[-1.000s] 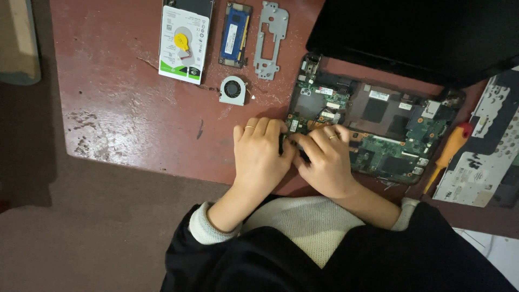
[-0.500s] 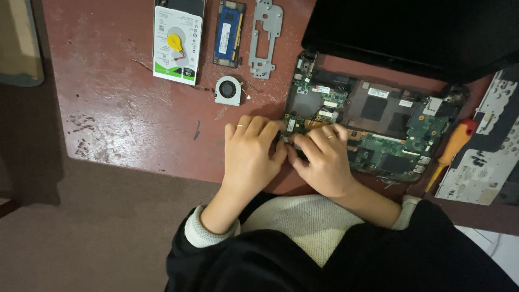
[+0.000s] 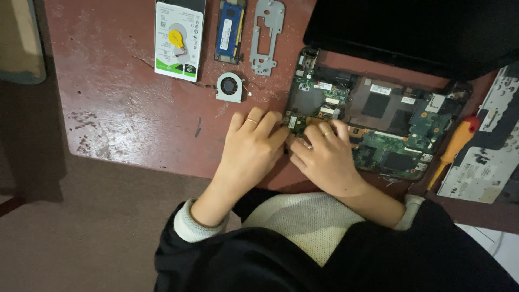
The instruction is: The person uses a yellow plastic pry tool to remove screws and detach components from a disassembled laptop motherboard. They remove a cooling fan and a small circuit board, placing them on the table next to other parts like a hard drive and RAM stick.
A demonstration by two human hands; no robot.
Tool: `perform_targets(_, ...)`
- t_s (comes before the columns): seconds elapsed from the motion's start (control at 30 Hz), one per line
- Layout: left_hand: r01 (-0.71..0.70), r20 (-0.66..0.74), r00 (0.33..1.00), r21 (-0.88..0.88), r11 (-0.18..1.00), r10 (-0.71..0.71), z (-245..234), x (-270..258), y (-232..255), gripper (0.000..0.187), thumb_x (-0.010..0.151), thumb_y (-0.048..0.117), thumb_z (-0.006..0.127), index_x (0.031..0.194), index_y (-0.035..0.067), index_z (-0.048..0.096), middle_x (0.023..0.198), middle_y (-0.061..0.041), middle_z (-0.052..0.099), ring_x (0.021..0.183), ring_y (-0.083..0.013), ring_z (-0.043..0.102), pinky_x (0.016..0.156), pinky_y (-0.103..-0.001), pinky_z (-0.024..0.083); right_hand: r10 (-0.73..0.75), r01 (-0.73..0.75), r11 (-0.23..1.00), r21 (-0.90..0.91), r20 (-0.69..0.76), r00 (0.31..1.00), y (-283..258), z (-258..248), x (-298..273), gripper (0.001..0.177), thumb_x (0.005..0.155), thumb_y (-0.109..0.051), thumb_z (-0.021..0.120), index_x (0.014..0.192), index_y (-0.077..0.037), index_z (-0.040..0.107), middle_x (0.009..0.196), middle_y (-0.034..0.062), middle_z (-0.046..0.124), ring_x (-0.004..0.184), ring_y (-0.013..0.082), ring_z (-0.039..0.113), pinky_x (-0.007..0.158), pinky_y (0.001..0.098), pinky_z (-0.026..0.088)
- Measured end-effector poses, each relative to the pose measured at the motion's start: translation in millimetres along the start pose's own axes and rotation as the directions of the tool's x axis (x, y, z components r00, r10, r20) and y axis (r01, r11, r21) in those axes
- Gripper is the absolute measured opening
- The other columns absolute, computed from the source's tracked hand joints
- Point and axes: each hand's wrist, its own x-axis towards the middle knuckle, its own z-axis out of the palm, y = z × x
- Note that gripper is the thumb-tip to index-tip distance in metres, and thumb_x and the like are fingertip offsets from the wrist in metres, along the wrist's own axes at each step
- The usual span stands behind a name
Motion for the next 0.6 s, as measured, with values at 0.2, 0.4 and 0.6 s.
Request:
perform_targets(0.2, -0.083, -0.021, 0.996, -0.038, 0.996, 0.083, -3, 5, -7, 0.006, 0.079, 0.015, 0.070, 0.085, 0.015, 0.068, 0.095, -0.002, 0.059, 0.091, -0.0247, 0.053, 0.075, -0.037, 0.036, -0.106, 0.110, 0.991, -0.077, 0.054, 0.993, 11, 4, -3, 0.012, 0.095, -0.027, 0.069, 0.093, -0.016, 0.067, 0.080, 0.0060, 0.051, 0.080, 0.0283, 0.060, 0.084, 0.0492, 0.046)
perform_targets(0.4, -0.093, -0.006, 0.996, -0.076, 0.993, 0.093, -7, 6, -8, 0.011, 0.078, 0.015, 0.074, 0.088, 0.012, 0.070, 0.095, -0.004, 0.061, 0.093, -0.0256, 0.055, 0.076, -0.038, 0.036, -0.148, 0.148, 0.989, -0.018, -0.002, 0.989, 18, 4, -5, 0.010, 0.095, -0.026, 0.071, 0.094, -0.017, 0.069, 0.082, 0.0048, 0.050, 0.079, 0.0276, 0.056, 0.083, 0.0487, 0.044)
perform_targets(0.6, -0.094, 0.027, 0.995, -0.170, 0.981, 0.100, -8, 11, -10, 0.011, 0.077, 0.015, 0.074, 0.088, 0.013, 0.071, 0.095, -0.004, 0.060, 0.092, -0.0267, 0.054, 0.075, -0.038, 0.036, -0.181, 0.187, 0.980, -0.067, 0.085, 0.980, 19, -2, -1, 0.015, 0.098, -0.033, 0.064, 0.092, -0.020, 0.066, 0.084, 0.0040, 0.050, 0.083, 0.0278, 0.057, 0.082, 0.0488, 0.042)
